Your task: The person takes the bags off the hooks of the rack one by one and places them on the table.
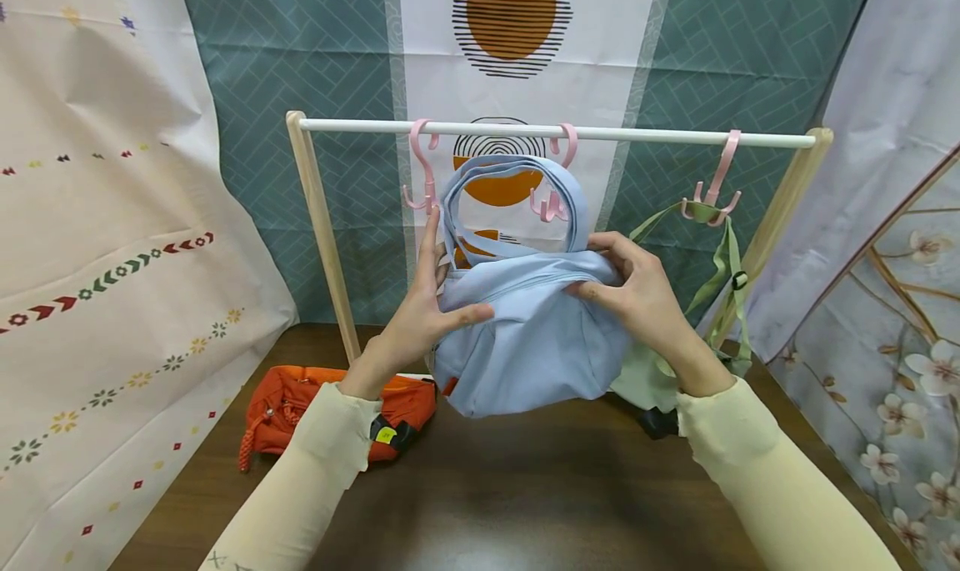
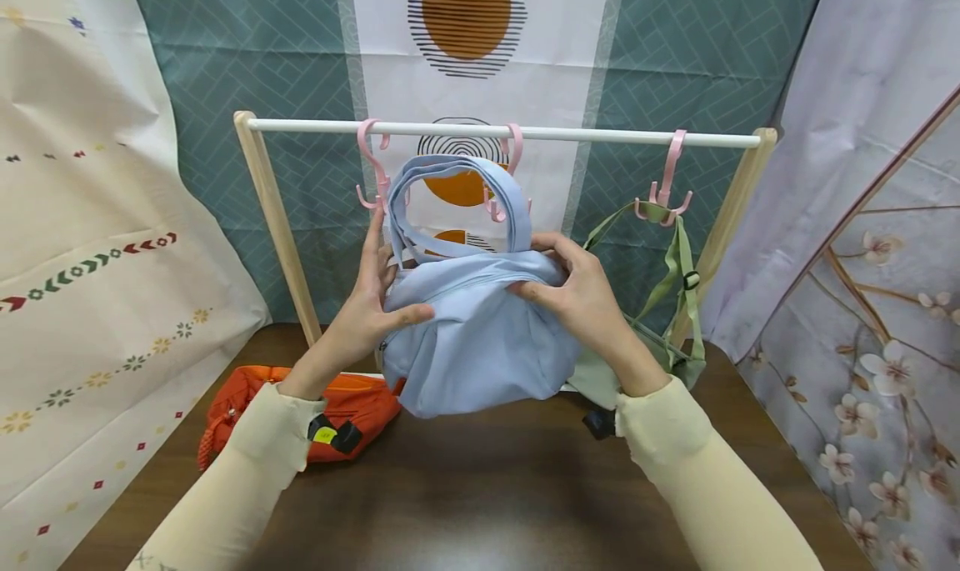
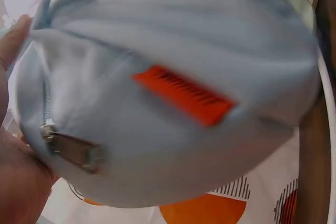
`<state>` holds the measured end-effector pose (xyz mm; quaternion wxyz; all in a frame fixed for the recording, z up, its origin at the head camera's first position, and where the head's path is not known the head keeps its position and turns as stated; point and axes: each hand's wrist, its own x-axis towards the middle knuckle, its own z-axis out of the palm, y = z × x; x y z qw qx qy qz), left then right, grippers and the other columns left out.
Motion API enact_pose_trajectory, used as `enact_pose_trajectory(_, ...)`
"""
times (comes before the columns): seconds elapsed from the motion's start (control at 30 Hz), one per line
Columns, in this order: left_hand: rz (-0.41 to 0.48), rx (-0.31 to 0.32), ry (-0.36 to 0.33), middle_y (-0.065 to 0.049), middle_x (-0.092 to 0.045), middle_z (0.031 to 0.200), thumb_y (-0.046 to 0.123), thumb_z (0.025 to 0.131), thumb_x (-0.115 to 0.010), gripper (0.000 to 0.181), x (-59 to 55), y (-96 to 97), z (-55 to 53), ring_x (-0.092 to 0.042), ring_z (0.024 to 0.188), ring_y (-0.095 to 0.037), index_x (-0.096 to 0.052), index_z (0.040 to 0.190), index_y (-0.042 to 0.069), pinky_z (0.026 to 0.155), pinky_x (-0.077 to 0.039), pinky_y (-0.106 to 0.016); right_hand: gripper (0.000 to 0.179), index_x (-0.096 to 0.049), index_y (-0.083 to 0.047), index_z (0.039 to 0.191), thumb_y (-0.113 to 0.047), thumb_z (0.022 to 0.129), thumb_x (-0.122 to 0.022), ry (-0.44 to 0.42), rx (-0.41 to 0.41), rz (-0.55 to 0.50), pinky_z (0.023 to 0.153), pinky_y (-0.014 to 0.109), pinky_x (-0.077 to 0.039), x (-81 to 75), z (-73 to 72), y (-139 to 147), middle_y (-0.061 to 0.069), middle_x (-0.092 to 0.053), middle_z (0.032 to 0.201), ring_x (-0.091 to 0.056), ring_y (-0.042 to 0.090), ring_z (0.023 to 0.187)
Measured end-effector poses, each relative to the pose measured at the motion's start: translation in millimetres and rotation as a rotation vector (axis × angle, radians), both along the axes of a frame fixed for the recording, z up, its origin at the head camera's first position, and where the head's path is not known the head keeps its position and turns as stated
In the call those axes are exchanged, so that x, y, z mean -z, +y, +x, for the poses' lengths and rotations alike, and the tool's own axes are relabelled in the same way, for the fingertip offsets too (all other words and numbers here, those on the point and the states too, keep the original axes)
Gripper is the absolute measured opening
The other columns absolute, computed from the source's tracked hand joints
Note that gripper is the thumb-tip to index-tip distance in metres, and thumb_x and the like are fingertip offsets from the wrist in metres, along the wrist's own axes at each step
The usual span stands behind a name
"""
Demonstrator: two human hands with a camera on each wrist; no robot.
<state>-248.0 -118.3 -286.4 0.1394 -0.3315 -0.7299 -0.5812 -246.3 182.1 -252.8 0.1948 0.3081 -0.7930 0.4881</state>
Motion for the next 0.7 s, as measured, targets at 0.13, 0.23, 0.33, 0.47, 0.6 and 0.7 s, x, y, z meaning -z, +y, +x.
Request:
enact_pose_trajectory(0.13,-0.033,0.03,-0.009,0.007,0.004,0.173,0.073,0.07,-0.081,0.141,6.8,1.3,0.6,-0.014,0.158,-0.023,0.017,0.164,0.035,0.124,-0.017,-0.058,0.047,-0.062,0.0,0.133,0.0,0.089,-0.08,0.014,0.028,0.008,0.088,0.016,-0.047,0.4,1.3,2.9,0.007,-0.066,0.115,-0.062,0.011,0.098)
enact_pose_trajectory(0.23,-0.07,0.039,-0.037,0.013,0.007,0.172,0.071,0.067,-0.085,0.146,12.5,1.6,2.1,-0.014,0.157,-0.022,0.019,0.164,0.036,0.124,-0.017,-0.06,0.047,-0.063,-0.001,0.133,-0.002,0.089,-0.081,0.019,0.046,0.015,0.09,0.017,-0.046,2.1,2.3,3.3,0.008,-0.066,0.116,-0.062,0.01,0.099)
enact_pose_trajectory(0.33,-0.098,0.037,-0.059,0.016,0.005,0.171,0.058,0.072,-0.09,0.141,17.8,2.4,2.8,-0.018,0.155,-0.023,0.015,0.164,0.039,0.123,-0.017,-0.059,0.046,-0.063,-0.002,0.132,-0.004,0.09,-0.082,0.016,0.072,0.025,0.089,0.018,-0.046,4.8,3.2,3.3,0.009,-0.066,0.116,-0.062,0.01,0.098)
enact_pose_trajectory(0.47,-0.073,0.021,-0.072,0.008,-0.013,0.171,0.028,0.086,-0.088,0.121,22.5,4.6,2.4,-0.03,0.15,-0.031,0.001,0.167,0.037,0.119,-0.026,-0.06,0.046,-0.064,-0.004,0.131,-0.008,0.089,-0.083,-0.013,0.118,0.043,0.088,0.018,-0.046,8.4,4.3,3.3,0.009,-0.066,0.116,-0.062,0.01,0.098)
enact_pose_trajectory(0.6,-0.028,-0.014,-0.075,0.0,-0.024,0.167,0.015,0.091,-0.081,0.104,25.2,7.5,3.1,-0.037,0.145,-0.033,-0.013,0.167,0.029,0.117,-0.031,-0.063,0.046,-0.065,-0.005,0.131,-0.013,0.089,-0.084,-0.055,0.139,0.058,0.086,0.018,-0.046,11.0,5.9,3.3,0.011,-0.067,0.118,-0.061,0.011,0.098)
enact_pose_trajectory(0.7,-0.017,-0.056,-0.059,-0.003,-0.027,0.165,0.015,0.092,-0.08,0.098,26.9,10.8,4.8,-0.039,0.143,-0.033,-0.017,0.167,0.026,0.116,-0.032,-0.062,0.046,-0.065,-0.004,0.131,-0.013,0.09,-0.084,-0.079,0.131,0.049,0.084,0.017,-0.046,12.9,6.7,4.5,0.011,-0.067,0.118,-0.06,0.011,0.097)
